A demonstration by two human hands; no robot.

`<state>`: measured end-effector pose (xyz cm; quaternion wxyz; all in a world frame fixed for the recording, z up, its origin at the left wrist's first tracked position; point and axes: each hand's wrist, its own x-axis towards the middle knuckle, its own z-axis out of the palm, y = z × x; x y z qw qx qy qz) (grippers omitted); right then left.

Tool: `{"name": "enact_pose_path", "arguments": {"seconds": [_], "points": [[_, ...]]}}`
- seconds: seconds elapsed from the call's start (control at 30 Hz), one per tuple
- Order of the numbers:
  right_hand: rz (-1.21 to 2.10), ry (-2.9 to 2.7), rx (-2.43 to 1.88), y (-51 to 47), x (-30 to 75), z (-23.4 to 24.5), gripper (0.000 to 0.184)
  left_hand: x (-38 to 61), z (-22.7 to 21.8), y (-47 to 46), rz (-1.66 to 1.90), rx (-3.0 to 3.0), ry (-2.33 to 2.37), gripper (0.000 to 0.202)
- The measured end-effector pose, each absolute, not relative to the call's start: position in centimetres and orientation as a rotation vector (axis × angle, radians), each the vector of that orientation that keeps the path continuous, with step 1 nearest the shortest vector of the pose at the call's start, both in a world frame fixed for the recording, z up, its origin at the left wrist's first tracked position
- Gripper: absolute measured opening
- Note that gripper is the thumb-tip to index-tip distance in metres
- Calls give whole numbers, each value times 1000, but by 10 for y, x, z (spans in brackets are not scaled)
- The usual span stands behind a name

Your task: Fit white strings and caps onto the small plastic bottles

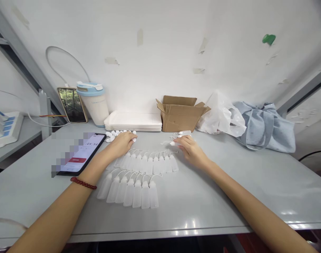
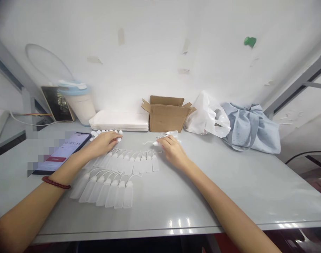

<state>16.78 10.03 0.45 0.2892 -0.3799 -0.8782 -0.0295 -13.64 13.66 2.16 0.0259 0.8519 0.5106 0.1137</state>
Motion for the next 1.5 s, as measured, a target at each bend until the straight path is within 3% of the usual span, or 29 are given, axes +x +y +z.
{"name": "enact_pose_path", "arguments": {"seconds": [0.43,1.0,1.2,1.4,1.5], "points": [[-280,-2079,-1276,113,197,6,23,-134,22,133,376,2593,1596,30],[-78,-1917,-1282,119,199,-1,19,-132,25,123,642,2430,1634,18],[-78,-1885,-1262,105,190,17,19,-125,30,117,739,2352,1614,19],[562,-2196,-1219,62,155,38,17,-115,36,110,779,2248,1560,23],[633,-2358,-1230,51,143,35,14,-112,39,106,796,2236,1532,25]]}}
